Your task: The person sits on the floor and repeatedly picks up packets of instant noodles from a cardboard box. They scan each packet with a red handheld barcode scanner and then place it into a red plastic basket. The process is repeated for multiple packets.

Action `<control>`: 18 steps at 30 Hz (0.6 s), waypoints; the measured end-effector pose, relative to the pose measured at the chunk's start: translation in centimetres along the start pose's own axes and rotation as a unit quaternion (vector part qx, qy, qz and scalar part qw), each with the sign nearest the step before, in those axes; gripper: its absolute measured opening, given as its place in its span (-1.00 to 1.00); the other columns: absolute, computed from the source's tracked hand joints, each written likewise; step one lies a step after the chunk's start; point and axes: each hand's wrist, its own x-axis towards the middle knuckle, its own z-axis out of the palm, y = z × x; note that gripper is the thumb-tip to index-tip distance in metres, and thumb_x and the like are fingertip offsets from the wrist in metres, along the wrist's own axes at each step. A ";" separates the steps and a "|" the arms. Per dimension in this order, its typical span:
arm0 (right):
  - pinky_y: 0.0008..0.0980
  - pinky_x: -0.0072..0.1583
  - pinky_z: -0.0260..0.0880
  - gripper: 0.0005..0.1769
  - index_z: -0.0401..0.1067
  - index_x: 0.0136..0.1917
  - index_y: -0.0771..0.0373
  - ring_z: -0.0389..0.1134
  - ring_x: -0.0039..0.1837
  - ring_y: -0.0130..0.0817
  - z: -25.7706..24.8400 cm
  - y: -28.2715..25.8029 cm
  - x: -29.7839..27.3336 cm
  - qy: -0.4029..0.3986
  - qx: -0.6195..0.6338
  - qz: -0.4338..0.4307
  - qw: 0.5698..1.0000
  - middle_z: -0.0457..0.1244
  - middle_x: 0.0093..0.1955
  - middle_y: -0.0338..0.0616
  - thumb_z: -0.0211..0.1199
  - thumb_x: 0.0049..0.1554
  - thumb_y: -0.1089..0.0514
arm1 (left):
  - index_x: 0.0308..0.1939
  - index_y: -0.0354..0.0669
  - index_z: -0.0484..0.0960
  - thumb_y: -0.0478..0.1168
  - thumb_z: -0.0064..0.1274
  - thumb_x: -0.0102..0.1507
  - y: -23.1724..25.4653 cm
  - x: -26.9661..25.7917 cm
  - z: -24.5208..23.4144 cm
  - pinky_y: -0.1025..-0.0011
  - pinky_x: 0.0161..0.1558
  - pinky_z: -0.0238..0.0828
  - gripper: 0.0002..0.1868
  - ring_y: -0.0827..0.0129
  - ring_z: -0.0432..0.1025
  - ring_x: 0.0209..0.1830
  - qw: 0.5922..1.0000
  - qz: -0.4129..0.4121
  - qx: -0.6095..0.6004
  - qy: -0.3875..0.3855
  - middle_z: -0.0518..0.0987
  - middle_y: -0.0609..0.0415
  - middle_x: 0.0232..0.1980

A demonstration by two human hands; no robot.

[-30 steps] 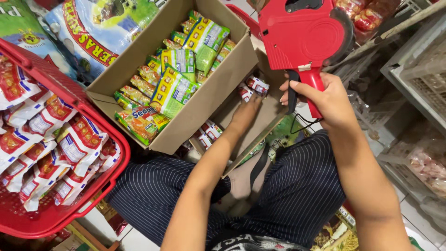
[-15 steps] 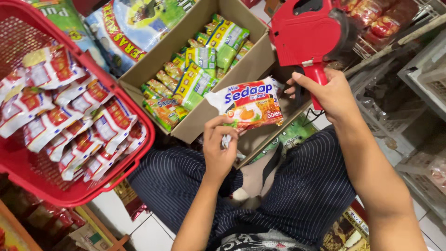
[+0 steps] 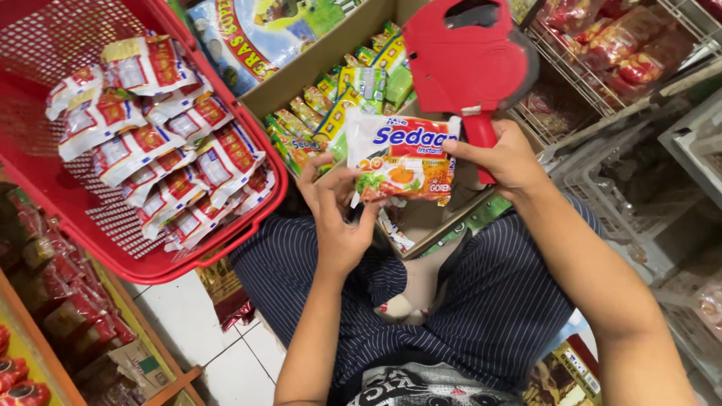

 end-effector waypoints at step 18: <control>-0.44 0.16 0.46 -0.45 0.44 0.24 0.32 0.42 0.10 -0.49 -0.3 -0.5 -1.5 0.015 -0.088 -0.093 0.992 0.38 0.12 -0.24 0.51 0.00 0.26 | 0.22 -0.47 0.53 -0.32 0.20 0.30 -5.1 0.4 -0.1 0.50 0.15 0.49 -0.57 0.46 0.54 0.06 0.944 -0.239 -0.211 -0.078 0.65 0.02 0.10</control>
